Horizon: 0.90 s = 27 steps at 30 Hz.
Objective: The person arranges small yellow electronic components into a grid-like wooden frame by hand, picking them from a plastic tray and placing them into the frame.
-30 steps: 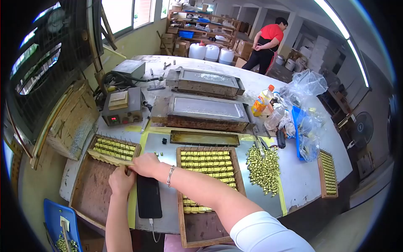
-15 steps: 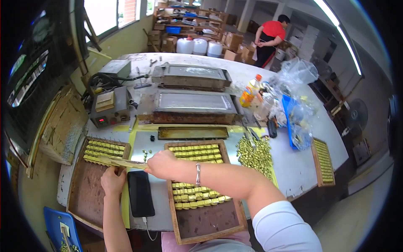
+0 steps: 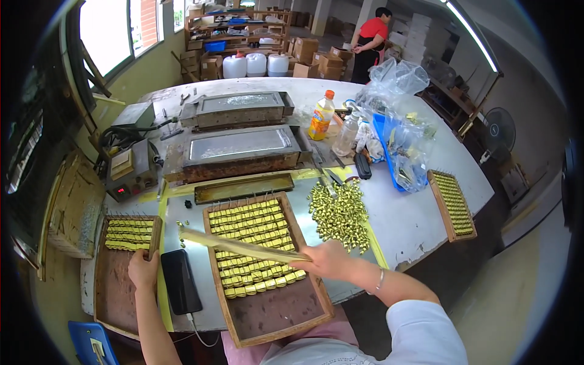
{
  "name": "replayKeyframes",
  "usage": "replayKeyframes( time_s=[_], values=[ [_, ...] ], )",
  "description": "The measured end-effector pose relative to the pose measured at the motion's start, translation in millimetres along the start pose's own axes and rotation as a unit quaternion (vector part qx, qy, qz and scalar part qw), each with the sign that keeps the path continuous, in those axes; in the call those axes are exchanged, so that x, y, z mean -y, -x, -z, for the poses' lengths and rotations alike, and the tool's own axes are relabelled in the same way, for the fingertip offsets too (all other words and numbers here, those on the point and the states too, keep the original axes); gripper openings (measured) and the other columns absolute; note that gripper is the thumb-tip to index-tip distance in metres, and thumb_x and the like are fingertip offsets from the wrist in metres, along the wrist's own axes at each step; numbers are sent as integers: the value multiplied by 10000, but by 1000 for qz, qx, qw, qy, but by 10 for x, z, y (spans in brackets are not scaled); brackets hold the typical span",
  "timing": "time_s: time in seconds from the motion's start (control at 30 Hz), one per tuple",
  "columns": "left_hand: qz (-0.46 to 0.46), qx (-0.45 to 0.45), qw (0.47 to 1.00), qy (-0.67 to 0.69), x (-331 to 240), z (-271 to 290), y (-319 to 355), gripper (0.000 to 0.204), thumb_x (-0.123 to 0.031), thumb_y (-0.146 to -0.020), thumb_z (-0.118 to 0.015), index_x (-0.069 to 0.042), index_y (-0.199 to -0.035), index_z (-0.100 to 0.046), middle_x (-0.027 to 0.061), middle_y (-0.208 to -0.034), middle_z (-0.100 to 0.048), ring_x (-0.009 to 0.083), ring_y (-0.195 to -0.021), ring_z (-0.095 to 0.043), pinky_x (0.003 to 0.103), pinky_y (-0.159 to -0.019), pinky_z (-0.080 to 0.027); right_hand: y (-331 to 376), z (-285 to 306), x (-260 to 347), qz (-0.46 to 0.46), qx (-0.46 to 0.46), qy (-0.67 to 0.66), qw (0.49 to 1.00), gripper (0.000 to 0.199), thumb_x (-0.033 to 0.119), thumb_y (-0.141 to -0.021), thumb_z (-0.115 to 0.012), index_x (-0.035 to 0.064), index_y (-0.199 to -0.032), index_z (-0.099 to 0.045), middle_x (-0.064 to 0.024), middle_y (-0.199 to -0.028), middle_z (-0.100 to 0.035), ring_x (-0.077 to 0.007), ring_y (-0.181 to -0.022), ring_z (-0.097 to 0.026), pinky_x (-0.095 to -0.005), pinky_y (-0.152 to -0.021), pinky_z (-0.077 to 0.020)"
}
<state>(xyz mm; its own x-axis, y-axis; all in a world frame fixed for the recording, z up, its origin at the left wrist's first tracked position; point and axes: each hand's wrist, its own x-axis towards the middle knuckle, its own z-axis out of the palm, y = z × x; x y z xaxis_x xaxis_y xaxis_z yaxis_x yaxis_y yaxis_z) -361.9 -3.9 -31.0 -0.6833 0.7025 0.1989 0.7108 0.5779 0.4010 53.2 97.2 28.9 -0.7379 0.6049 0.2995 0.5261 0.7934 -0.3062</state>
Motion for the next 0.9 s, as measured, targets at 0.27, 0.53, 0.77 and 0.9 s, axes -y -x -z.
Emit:
replayKeyframes(
  time_s=[0.27, 0.53, 0.77, 0.9],
  values=[
    [5, -31, 998, -57, -625, -301, 288, 339, -372, -727, -673, -46, -735, -581, 117, -704, -619, 310, -675, -607, 407, -609, -473, 1671, 102, -1178, -262, -127, -84, 953, 422, 455, -762, -657, 74, -611, -555, -110, -480, -515, -294, -417, -525, -352, -397, -400],
    [-10, -30, 997, -75, -1166, -492, 497, 346, -356, -749, -658, -38, -726, -521, 120, -672, -587, 320, -637, -574, 424, -584, -445, 2055, 306, -1715, -276, -139, -71, 949, 434, 447, -755, -667, 68, -589, -537, -126, -478, -502, -309, -426, -520, -351, -404, -404],
    [-25, -38, 996, -78, -1284, -548, 645, 360, -371, -751, -654, -34, -738, -529, 151, -669, -584, 347, -642, -576, 433, -593, -447, 2206, 445, -1825, -257, -138, -57, 955, 431, 448, -755, -664, 72, -588, -538, -118, -485, -512, -306, -432, -527, -359, -410, -413],
    [-26, -31, 996, -75, -1211, -457, 644, 357, -364, -752, -651, -29, -751, -529, 154, -666, -581, 348, -643, -578, 433, -589, -448, 2213, 412, -1704, -261, -136, -48, 955, 427, 449, -756, -661, 73, -594, -541, -117, -494, -524, -306, -436, -531, -363, -413, -415]
  ],
)
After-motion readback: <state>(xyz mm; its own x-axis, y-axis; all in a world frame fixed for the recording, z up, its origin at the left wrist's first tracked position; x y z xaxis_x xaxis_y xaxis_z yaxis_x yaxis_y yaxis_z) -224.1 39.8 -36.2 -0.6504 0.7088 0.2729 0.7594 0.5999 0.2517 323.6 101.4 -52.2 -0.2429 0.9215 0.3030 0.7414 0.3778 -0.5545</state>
